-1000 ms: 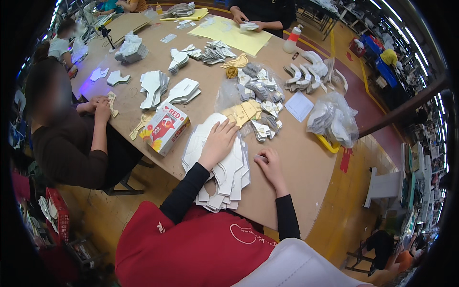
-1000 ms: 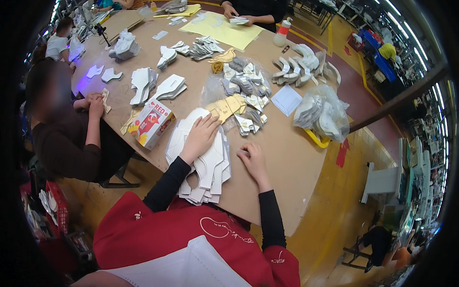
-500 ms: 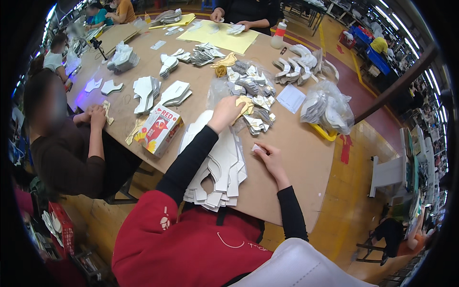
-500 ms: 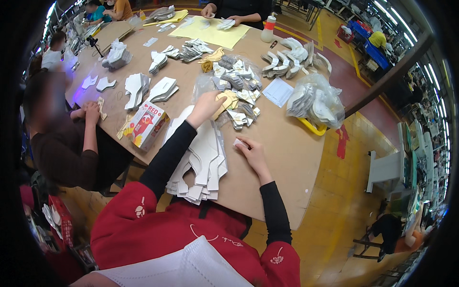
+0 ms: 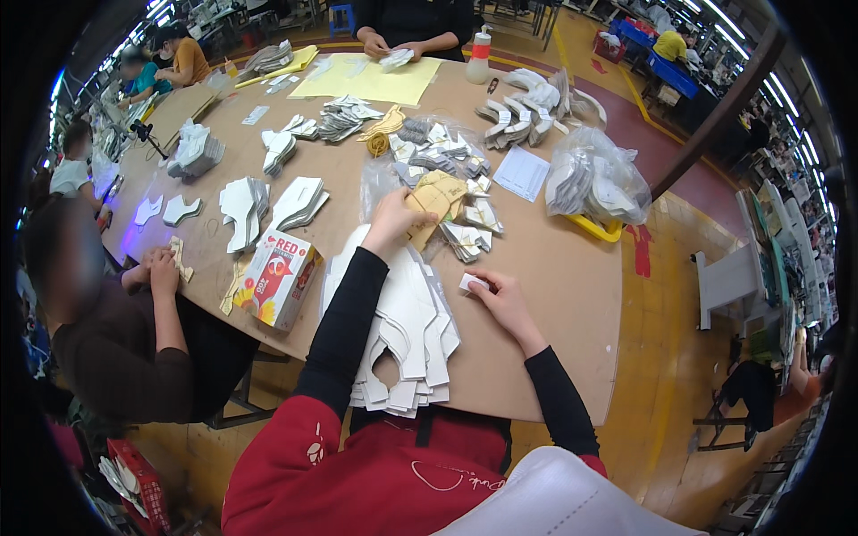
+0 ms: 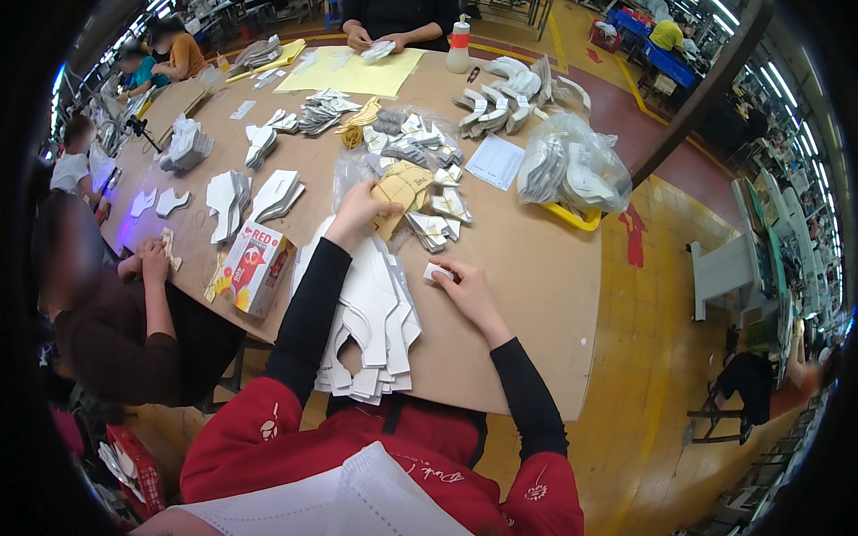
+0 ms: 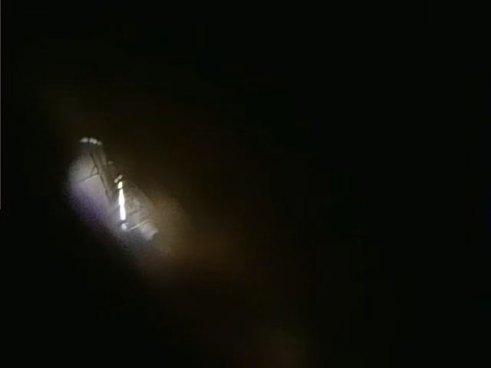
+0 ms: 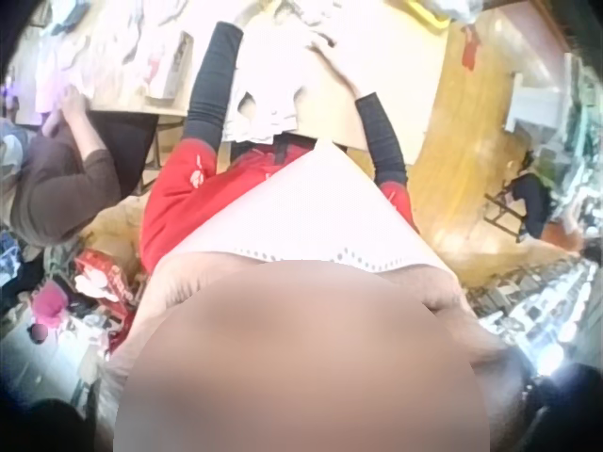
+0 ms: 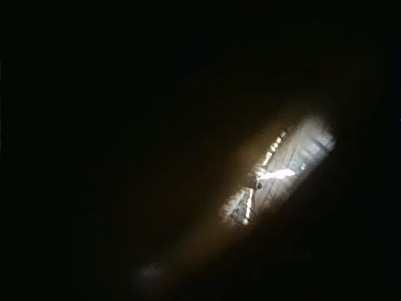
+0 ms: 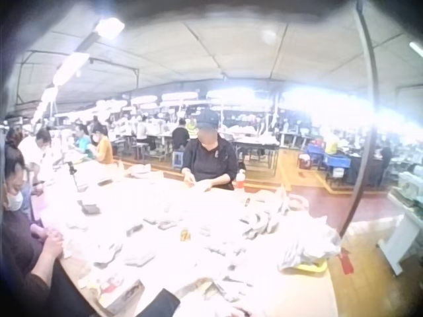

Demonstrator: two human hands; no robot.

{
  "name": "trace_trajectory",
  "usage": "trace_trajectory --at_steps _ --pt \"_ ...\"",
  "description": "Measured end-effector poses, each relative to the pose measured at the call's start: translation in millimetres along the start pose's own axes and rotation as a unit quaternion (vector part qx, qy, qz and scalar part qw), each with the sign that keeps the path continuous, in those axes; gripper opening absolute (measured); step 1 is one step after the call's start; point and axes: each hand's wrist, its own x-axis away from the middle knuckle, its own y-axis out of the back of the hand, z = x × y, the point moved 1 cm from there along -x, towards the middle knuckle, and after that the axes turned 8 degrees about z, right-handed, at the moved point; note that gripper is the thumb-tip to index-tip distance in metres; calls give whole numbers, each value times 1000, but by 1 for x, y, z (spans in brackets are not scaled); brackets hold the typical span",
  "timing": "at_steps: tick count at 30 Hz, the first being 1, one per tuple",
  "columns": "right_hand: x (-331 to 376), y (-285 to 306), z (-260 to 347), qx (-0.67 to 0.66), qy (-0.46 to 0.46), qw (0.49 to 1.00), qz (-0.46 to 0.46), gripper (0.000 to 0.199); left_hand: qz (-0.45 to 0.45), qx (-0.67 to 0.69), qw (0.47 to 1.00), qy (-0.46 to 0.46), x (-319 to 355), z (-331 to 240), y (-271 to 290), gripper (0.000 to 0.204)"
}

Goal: The person sits at a table in a factory and sorts stacks of white paper cutouts. They pick up bundles, separate individual pieces, and place them into organized piles on the table.

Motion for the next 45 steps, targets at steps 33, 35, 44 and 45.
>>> trace_trajectory --at_steps 33,35,44,45 --pt "1 48 -24 -62 91 975 -192 33 241 -35 957 -160 63 -47 -115 68" --pt "2 51 -27 -154 59 971 -172 34 266 53 952 -139 58 -44 -113 69" --pt "3 103 30 -73 291 819 -489 44 387 -295 817 -308 69 -37 -131 74" --pt "-2 119 36 -55 329 800 -499 45 390 -294 817 -306 68 -36 -132 74"
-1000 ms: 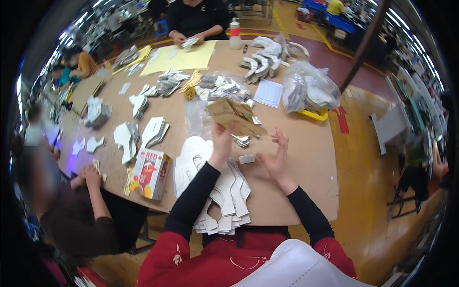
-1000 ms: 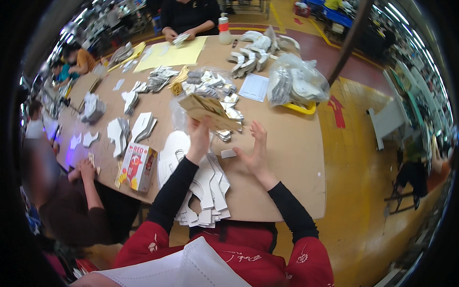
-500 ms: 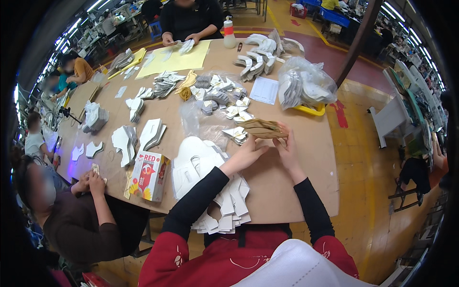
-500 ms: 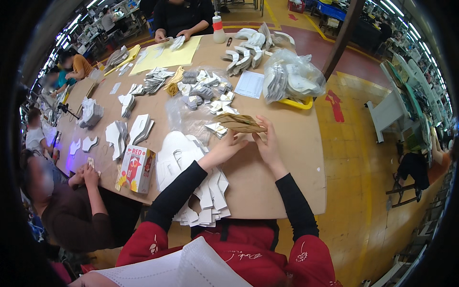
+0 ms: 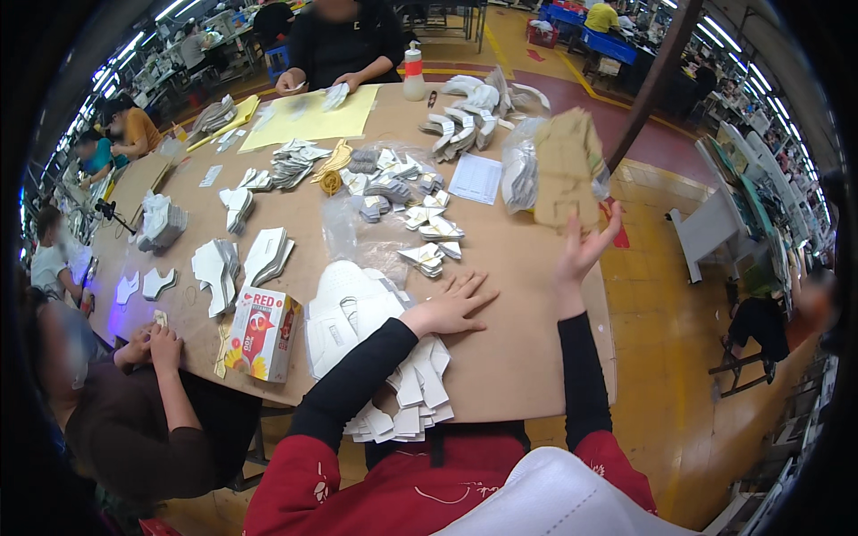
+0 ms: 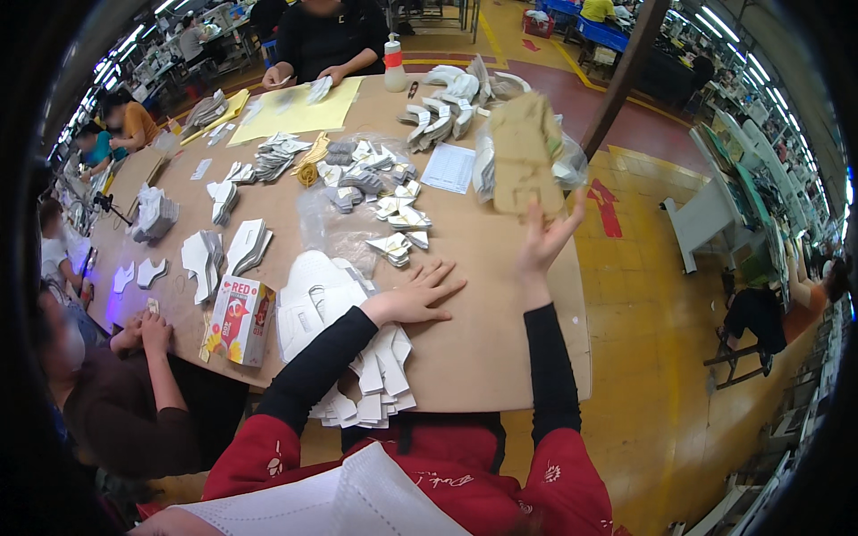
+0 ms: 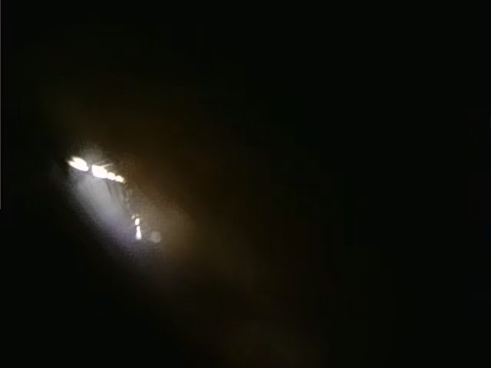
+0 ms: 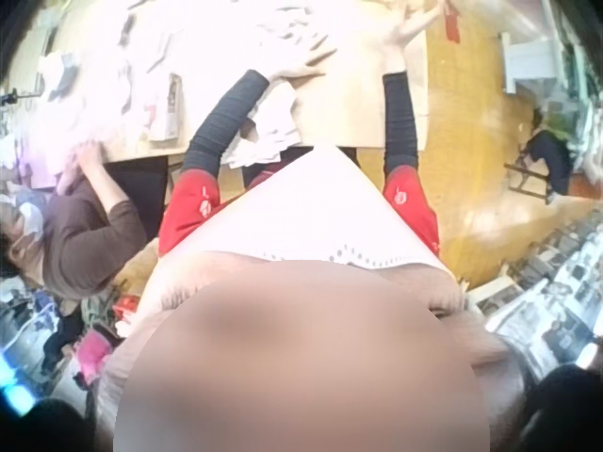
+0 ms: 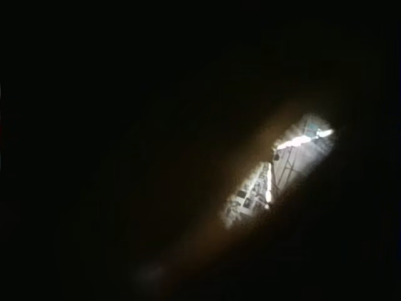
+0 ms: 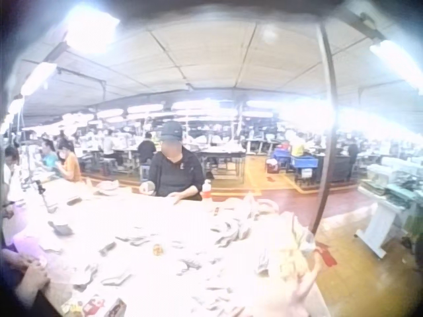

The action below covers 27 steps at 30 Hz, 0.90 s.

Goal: The person sits at a table in a factory and sorts stacks of white paper cutouts. They pick up bundles, separate individual pieces, and place them into organized piles on the table.

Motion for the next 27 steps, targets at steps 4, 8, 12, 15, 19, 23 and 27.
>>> trace_trajectory --at_steps 4,8,12,15,19,23,27 --pt "-77 26 -44 -4 -145 989 11 43 -3 0 1000 2 -1 3 1 73" --pt "-95 54 -104 139 -273 950 63 41 2 27 1000 0 1 2 5 71" --pt "-63 59 -113 598 -91 795 43 36 1 10 1000 1 1 0 7 70" --pt "-16 37 -93 505 32 862 -34 29 -9 19 1000 -1 3 -3 4 68" --pt "40 -13 -75 338 0 886 316 18 -26 -1 1000 -5 4 -3 4 68" --pt "60 -40 -71 326 30 799 504 26 -22 8 1000 4 4 -4 5 67" --pt "63 -42 -79 322 -54 799 504 34 -41 -22 999 3 4 -5 4 67"
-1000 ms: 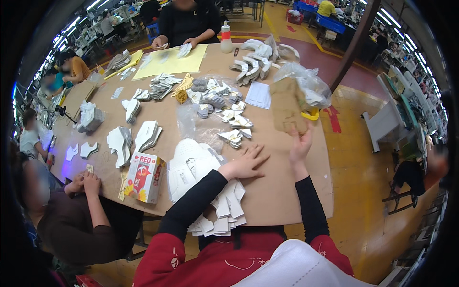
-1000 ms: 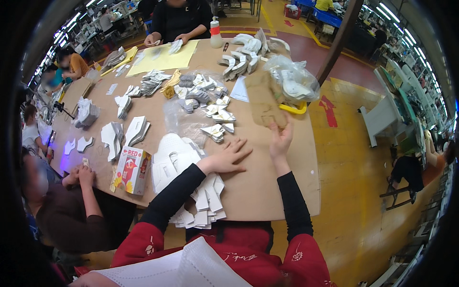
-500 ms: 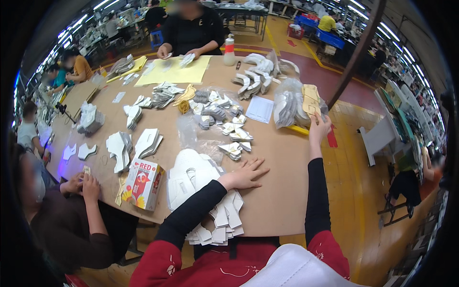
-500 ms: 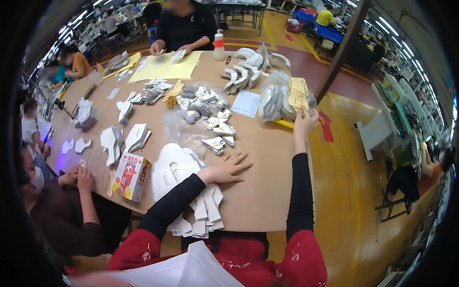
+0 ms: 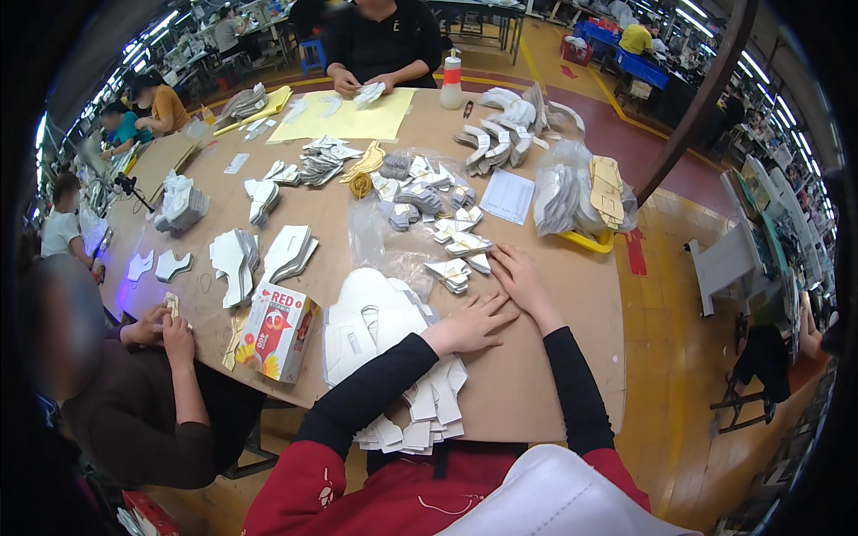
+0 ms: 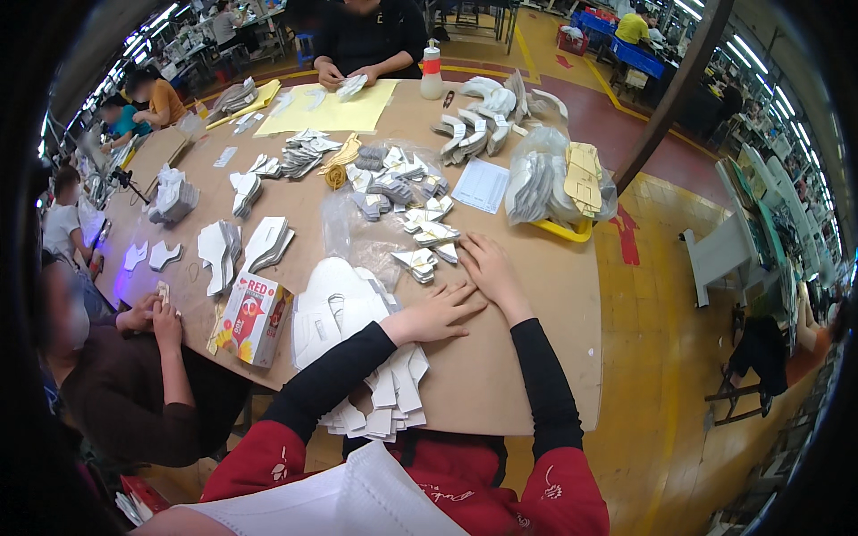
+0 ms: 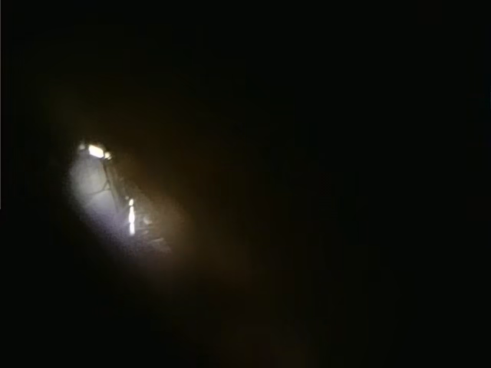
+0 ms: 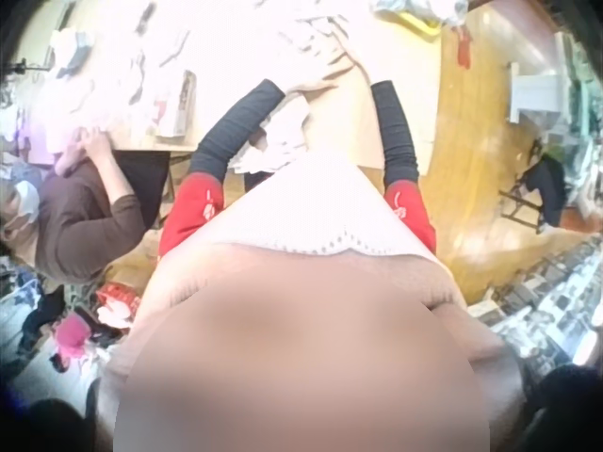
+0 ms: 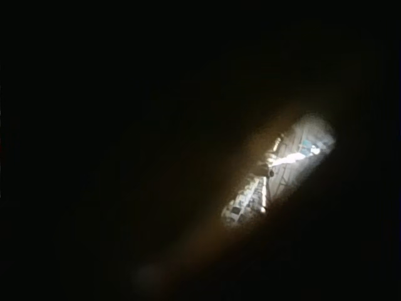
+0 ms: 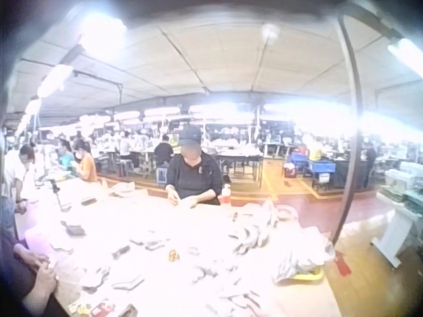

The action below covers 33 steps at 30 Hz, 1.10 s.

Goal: The person sits at a table in a factory and sorts stacks of white paper cutouts. They pick up bundles, separate individual pieces, and place them into organized piles on the table.

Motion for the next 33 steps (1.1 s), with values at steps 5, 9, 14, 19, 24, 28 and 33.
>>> trace_trajectory --at_steps 5,9,14,19,24,28,33 --pt "-7 -6 -13 115 -53 992 18 42 -13 -23 1000 -3 0 0 -3 66" --pt "-36 -9 -25 137 -99 986 13 45 -21 -8 1000 -11 0 1 -3 66" --pt "-60 -19 -29 161 -138 977 -38 46 -11 -4 1000 -10 1 0 -1 68" --pt "-58 -20 -31 164 -150 972 -72 42 -11 -1 1000 -8 2 -2 1 67" --pt "-55 -22 -36 177 -108 974 -91 44 -13 -3 1000 -5 2 -2 2 67" --pt "-63 -20 -33 173 -157 970 -60 46 -16 13 1000 -5 2 -1 0 67" --pt "-83 -12 -22 125 -236 964 -7 52 -20 16 1000 -9 2 -1 -1 66"
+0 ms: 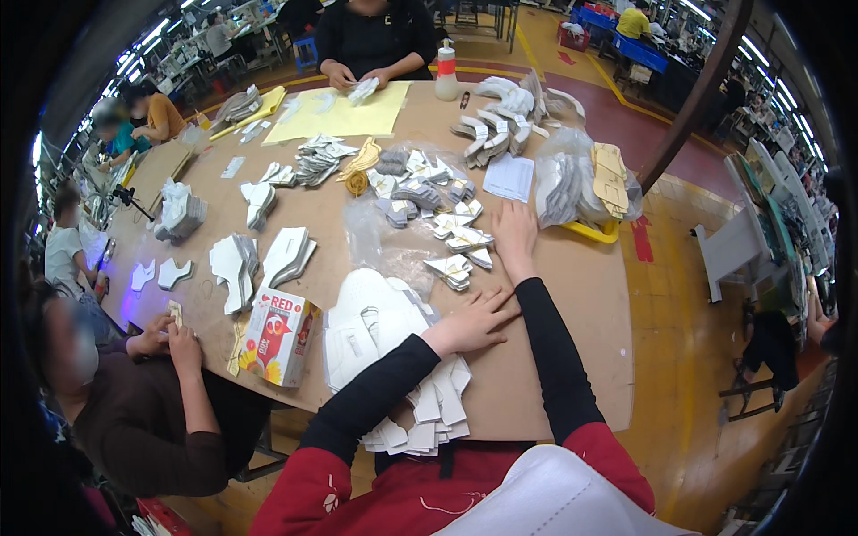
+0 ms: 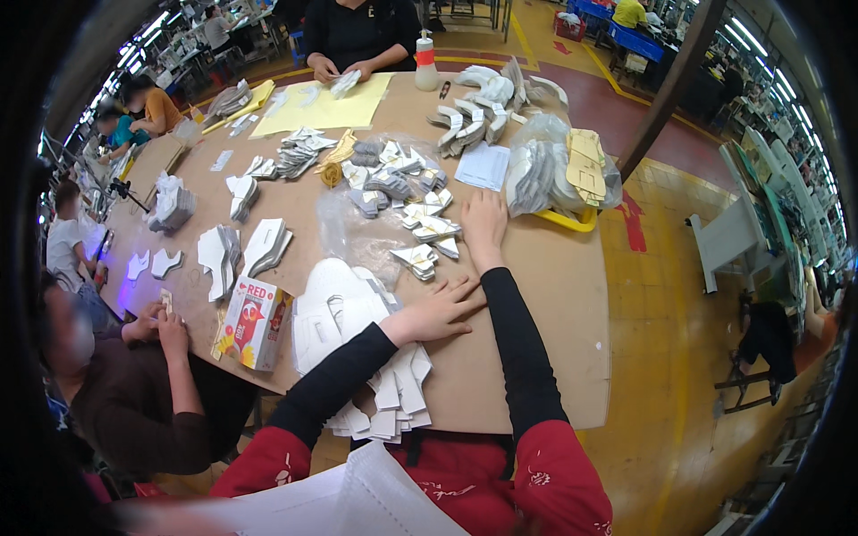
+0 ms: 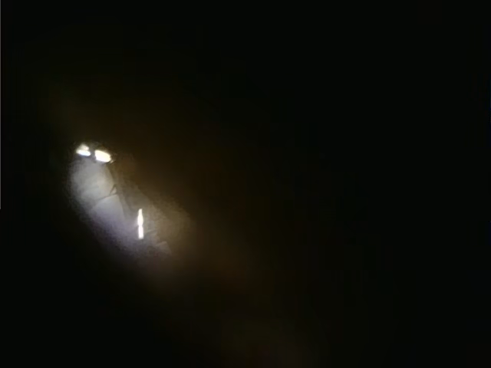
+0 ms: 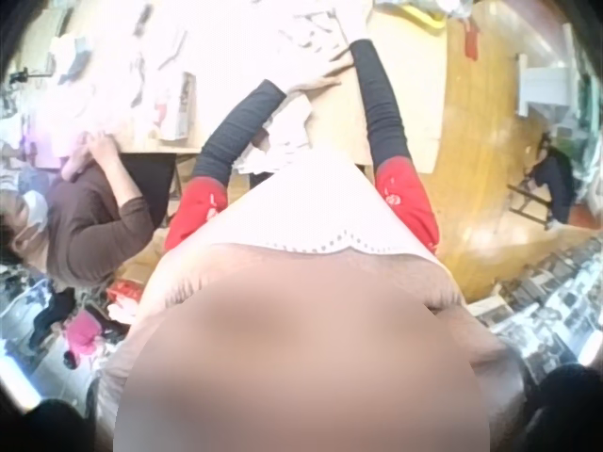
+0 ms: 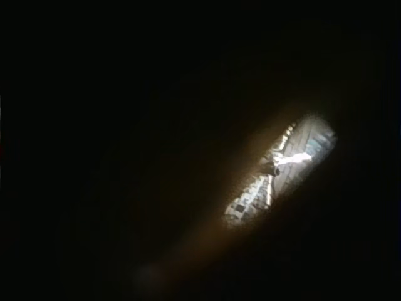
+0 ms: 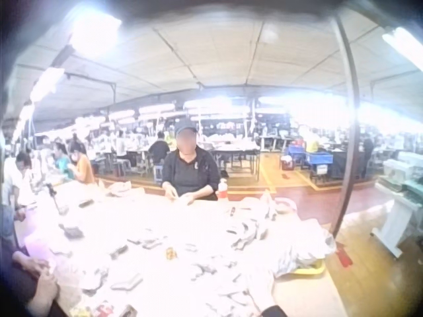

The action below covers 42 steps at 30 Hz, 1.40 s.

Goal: The person sits at a table in a factory and sorts stacks of white paper cutouts. They pick up bundles, separate individual pieces, and place them into organized piles on the table.

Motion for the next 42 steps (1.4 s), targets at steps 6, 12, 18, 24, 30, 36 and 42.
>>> trace_trajectory --at_steps 6,12,18,24,30,36,42 --pt "-5 -3 -5 3 98 976 -193 54 -13 -3 1000 -10 1 1 0 65" --pt "-4 -1 -9 -113 109 973 -169 45 -23 -37 999 -8 2 -5 10 53" --pt "72 18 -8 -363 118 894 -234 23 -435 151 885 64 13 8 54 23" --pt "178 20 14 -267 225 936 38 22 -495 448 738 100 17 18 61 16" --pt "186 29 19 -154 301 939 55 23 -402 564 716 88 9 13 52 18" --pt "187 30 13 -248 237 938 49 11 -385 519 758 85 6 15 47 19" --pt "187 21 10 -486 33 863 135 14 -328 521 785 61 2 17 38 21"
